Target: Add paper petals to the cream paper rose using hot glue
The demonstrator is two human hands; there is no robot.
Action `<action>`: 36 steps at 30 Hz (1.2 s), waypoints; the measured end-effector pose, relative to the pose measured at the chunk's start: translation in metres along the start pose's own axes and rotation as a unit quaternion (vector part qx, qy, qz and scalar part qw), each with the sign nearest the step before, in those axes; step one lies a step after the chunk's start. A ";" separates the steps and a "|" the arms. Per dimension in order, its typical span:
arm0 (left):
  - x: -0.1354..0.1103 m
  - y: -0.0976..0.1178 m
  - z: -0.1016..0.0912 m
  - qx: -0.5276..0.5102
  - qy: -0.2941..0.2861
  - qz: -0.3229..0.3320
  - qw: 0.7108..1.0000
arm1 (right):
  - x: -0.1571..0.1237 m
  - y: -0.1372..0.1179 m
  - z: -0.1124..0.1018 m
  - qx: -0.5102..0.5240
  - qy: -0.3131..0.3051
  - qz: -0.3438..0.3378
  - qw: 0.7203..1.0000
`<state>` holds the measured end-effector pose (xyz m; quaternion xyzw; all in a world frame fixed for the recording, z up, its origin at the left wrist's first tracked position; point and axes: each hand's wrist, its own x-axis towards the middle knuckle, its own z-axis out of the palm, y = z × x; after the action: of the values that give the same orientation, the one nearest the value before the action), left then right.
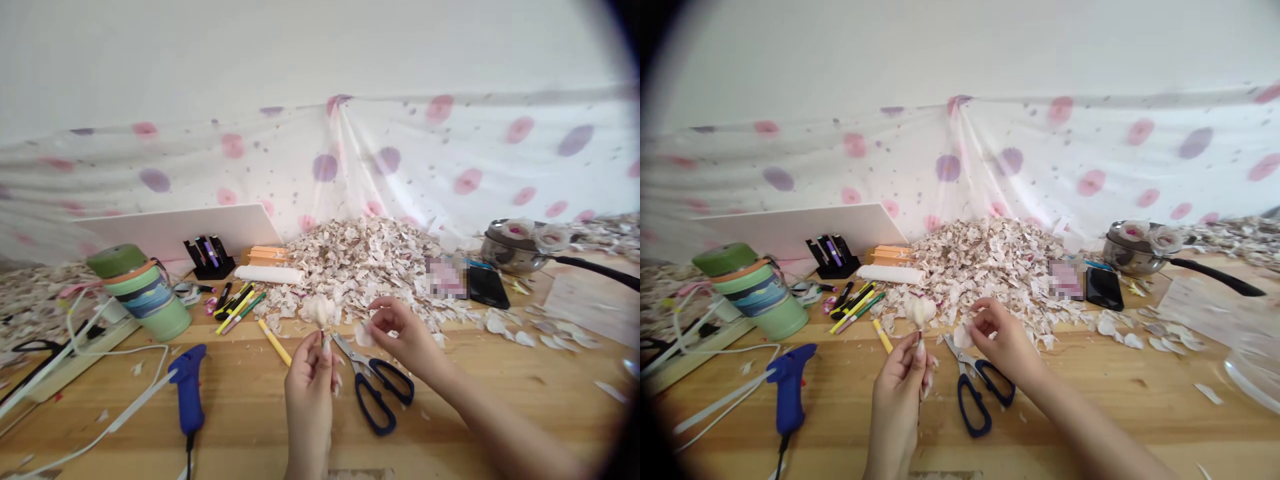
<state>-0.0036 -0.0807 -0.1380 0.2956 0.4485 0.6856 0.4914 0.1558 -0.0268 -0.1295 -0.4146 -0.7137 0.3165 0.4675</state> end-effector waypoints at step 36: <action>-0.004 -0.005 0.013 -0.081 -0.007 -0.124 0.989 | -0.008 -0.016 -0.004 0.167 -0.129 0.240 0.948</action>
<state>0.0108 -0.0802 -0.1373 0.2020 0.4206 0.6516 0.5981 0.1561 -0.0408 -0.1179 -0.4450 -0.5844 0.5848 0.3442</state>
